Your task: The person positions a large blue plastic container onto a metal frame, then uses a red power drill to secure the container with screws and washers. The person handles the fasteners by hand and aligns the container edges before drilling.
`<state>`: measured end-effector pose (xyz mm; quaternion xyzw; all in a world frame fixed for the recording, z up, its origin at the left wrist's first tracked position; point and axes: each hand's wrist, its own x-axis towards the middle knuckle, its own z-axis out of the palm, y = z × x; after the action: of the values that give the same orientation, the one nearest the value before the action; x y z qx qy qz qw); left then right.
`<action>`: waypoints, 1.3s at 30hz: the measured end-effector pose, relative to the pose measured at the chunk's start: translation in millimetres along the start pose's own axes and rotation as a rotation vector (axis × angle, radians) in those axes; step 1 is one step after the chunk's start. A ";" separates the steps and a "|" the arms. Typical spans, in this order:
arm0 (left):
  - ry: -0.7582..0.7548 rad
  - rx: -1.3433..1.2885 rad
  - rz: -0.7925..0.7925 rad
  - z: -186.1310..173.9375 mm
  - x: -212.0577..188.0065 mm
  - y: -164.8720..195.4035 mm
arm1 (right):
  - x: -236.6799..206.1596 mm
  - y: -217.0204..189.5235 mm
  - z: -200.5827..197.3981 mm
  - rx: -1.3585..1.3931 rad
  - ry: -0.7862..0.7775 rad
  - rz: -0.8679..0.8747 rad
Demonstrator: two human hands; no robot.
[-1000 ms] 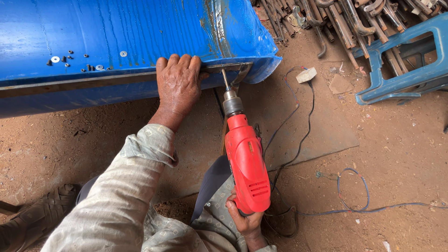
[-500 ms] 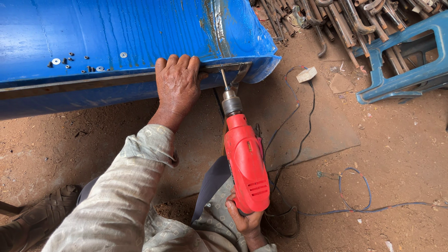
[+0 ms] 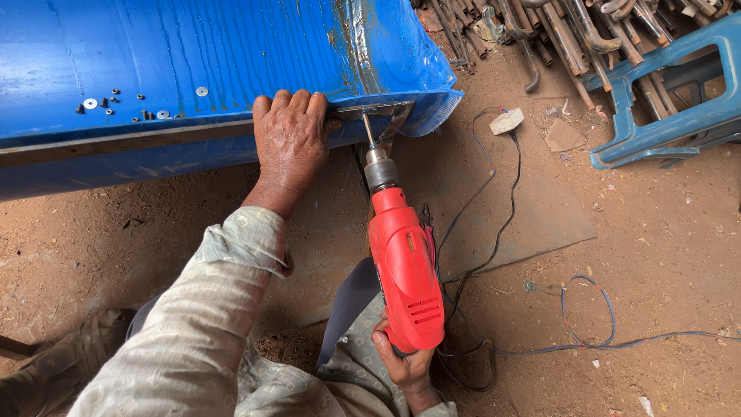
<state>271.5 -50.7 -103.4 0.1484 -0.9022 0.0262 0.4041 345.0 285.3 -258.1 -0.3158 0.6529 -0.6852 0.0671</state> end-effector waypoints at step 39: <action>0.004 -0.015 0.004 -5.6 1.5 1.7 | 28.9 -9.1 18.0 0.171 0.030 0.064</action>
<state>274.1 -48.5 -98.4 0.1437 -0.9018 0.0205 0.4071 334.5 256.6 -240.5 -0.2776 0.6026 -0.7407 0.1059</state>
